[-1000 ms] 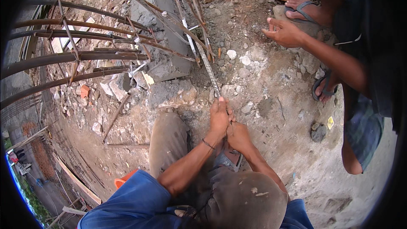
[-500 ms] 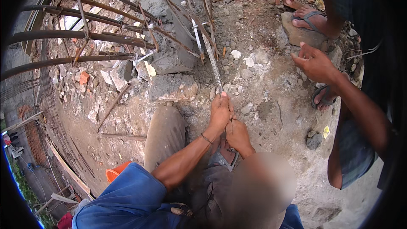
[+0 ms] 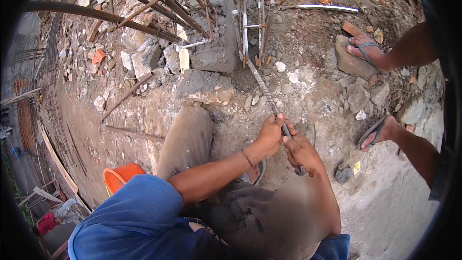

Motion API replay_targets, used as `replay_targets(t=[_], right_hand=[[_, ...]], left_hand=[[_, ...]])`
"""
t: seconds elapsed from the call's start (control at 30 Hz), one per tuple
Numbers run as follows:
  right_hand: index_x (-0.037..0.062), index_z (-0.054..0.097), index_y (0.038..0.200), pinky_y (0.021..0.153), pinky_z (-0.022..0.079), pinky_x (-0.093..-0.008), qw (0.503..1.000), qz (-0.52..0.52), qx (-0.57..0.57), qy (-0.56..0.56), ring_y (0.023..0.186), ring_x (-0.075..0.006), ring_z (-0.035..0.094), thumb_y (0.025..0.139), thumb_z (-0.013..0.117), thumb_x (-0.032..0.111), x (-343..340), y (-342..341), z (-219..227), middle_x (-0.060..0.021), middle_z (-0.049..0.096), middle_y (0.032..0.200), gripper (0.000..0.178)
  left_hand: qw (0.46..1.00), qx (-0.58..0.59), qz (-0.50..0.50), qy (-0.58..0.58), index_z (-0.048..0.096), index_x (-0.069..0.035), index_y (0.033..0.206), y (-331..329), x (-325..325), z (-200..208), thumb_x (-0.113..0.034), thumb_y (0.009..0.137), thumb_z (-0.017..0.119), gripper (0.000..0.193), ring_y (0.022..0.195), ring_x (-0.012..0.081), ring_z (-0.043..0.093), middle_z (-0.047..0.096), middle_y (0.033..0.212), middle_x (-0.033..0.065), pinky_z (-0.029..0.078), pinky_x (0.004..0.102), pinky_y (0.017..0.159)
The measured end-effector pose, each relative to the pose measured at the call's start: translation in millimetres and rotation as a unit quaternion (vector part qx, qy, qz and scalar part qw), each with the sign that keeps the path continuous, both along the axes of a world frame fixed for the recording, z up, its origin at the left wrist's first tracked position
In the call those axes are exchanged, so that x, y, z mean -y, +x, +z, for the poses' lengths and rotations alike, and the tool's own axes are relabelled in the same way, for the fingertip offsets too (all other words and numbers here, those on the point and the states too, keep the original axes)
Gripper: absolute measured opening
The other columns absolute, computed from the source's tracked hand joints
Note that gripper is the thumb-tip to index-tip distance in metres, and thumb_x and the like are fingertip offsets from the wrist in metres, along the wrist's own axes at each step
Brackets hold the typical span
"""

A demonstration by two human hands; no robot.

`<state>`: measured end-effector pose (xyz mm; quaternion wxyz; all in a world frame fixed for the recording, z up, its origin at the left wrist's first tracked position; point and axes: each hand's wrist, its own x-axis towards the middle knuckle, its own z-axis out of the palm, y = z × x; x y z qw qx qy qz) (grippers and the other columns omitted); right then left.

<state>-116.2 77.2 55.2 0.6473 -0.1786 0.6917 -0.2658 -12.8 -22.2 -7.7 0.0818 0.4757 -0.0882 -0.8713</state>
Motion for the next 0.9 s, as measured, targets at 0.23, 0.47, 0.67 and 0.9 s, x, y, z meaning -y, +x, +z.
replay_targets(t=[0.23, 0.47, 0.67, 0.9], right_hand=[[0.0004, 0.057, 0.073, 0.047, 0.036, -0.0313, 0.981, -0.182, -0.063, -0.003, 0.048, -0.0134, 0.046, 0.106, 0.05, 0.031, -10.2, 89.0, -17.8, -0.0047, 0.052, 0.058, 0.046], [-0.0064, 0.062, 0.087, 0.066, 0.048, -0.0483, 0.97, 0.107, -0.219, -0.015, 0.066, -0.0416, 0.062, 0.103, 0.054, 0.028, -74.7, 82.8, 32.3, -0.028, 0.061, 0.07, 0.039], [-0.0075, 0.062, 0.088, 0.069, 0.048, -0.0548, 0.974, 0.127, -0.185, 0.008, 0.078, -0.0527, 0.064, 0.103, 0.053, 0.026, -80.5, 82.7, 73.6, -0.0346, 0.063, 0.077, 0.038], [-0.0117, 0.064, 0.08, 0.072, 0.05, -0.0566, 0.947, 0.146, -0.283, -0.043, 0.078, -0.0549, 0.063, 0.103, 0.05, 0.025, -4.8, 98.3, 29.9, -0.0395, 0.062, 0.082, 0.045]], left_hand=[[0.984, 0.104, -0.146, -0.004, 0.045, -0.005, 0.12, 25.8, 6.8, 7.8, -0.025, 0.111, 0.041, 0.022, 0.082, 0.0255, 0.062, 0.057, 0.095, 0.0118, 0.056, 0.0416, 0.071], [0.991, -0.047, -0.027, 0.125, 0.048, -0.004, 0.115, 76.2, -29.3, 26.5, -0.029, 0.112, 0.038, 0.027, 0.086, 0.0261, 0.064, 0.06, 0.096, 0.0116, 0.059, 0.0465, 0.081], [0.996, -0.038, 0.023, 0.077, 0.051, -0.005, 0.114, 85.6, -62.3, 46.4, -0.031, 0.112, 0.038, 0.029, 0.077, 0.0215, 0.057, 0.055, 0.087, 0.0074, 0.056, 0.0421, 0.076], [0.992, 0.009, 0.115, 0.044, 0.049, -0.005, 0.113, 52.6, 2.5, 10.3, -0.033, 0.111, 0.041, 0.029, 0.056, 0.0095, 0.038, 0.044, 0.075, 0.0015, 0.035, 0.0266, 0.048]])
